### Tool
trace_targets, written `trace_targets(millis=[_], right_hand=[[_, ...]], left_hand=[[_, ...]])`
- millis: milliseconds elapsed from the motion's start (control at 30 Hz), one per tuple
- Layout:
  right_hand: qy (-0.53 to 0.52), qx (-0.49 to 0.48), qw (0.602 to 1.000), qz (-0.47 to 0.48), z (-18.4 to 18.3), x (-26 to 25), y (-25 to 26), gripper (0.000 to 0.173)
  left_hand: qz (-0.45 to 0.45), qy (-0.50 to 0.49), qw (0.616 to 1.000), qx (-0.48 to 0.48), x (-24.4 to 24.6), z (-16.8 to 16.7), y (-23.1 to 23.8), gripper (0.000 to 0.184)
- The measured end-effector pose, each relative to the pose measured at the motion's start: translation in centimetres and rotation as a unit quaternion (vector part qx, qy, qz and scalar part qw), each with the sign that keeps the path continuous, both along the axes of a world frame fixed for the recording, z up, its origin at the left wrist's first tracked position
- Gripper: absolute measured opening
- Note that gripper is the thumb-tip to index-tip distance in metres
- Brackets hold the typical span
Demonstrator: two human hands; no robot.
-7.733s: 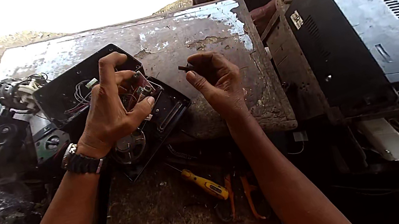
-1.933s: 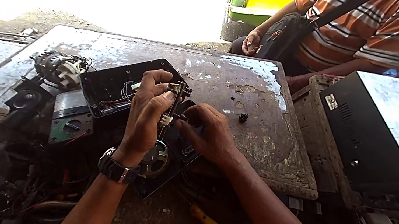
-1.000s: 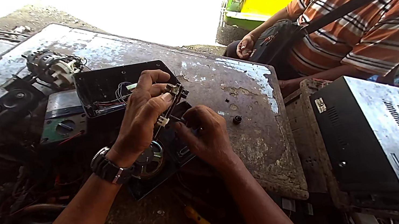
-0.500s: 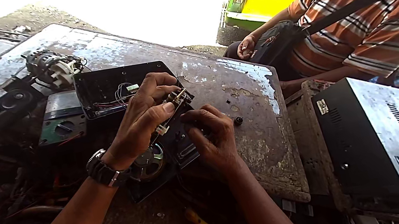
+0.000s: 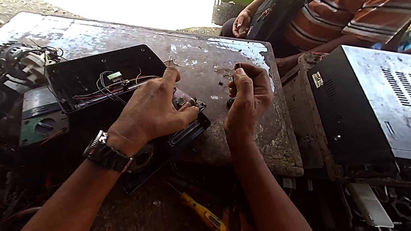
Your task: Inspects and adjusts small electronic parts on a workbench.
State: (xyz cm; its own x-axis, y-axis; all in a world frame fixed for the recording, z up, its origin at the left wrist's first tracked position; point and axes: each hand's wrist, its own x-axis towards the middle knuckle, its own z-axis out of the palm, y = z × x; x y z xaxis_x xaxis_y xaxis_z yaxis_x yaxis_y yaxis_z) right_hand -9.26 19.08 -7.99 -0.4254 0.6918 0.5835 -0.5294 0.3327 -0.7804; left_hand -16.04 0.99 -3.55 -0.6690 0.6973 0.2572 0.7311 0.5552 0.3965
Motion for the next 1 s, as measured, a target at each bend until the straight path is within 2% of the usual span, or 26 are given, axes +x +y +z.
trace_targets(millis=[167, 267, 433, 533, 667, 733, 800, 900, 1000], right_hand=[[0.037, -0.093, 0.995, -0.004, 0.4, 0.0, 0.9, 0.021], [0.068, -0.151, 0.986, 0.002, 0.5, -0.1, 1.8, 0.023], [0.089, -0.176, 0.98, 0.028, 0.3, 0.0, 2.6, 0.034], [0.085, -0.171, 0.98, 0.055, 0.2, 0.0, 2.5, 0.034], [0.058, -0.111, 0.989, 0.08, 0.3, 0.1, 1.8, 0.023], [0.02, -0.078, 0.991, 0.105, 0.3, 0.8, 2.3, 0.017], [-0.082, -0.037, 0.99, 0.109, 0.5, 2.9, 3.2, 0.017], [-0.279, 0.075, 0.956, 0.042, 0.0, 6.4, 4.4, 0.019], [-0.357, 0.161, 0.92, -0.02, -2.1, 7.9, 5.7, 0.017]], left_hand=[[0.015, 0.024, 0.994, -0.107, -0.1, -0.4, 1.4, 0.073], [0.027, 0.026, 0.992, -0.123, -0.2, -0.7, 1.5, 0.071], [0.034, 0.032, 0.992, -0.116, 0.3, -0.8, 1.0, 0.08], [0.031, 0.045, 0.997, -0.054, 2.6, 0.1, 0.7, 0.069], [0.056, 0.082, 0.984, 0.146, 7.8, 1.0, 2.1, 0.037], [0.045, 0.072, 0.972, 0.219, 9.8, 0.2, 3.2, 0.025], [0.024, 0.047, 0.967, 0.247, 10.6, -1.2, 4.0, 0.021], [-0.008, 0.0, 0.97, 0.242, 11.1, -3.8, 4.9, 0.02], [-0.041, -0.035, 0.97, 0.235, 11.9, -6.1, 5.5, 0.02]])
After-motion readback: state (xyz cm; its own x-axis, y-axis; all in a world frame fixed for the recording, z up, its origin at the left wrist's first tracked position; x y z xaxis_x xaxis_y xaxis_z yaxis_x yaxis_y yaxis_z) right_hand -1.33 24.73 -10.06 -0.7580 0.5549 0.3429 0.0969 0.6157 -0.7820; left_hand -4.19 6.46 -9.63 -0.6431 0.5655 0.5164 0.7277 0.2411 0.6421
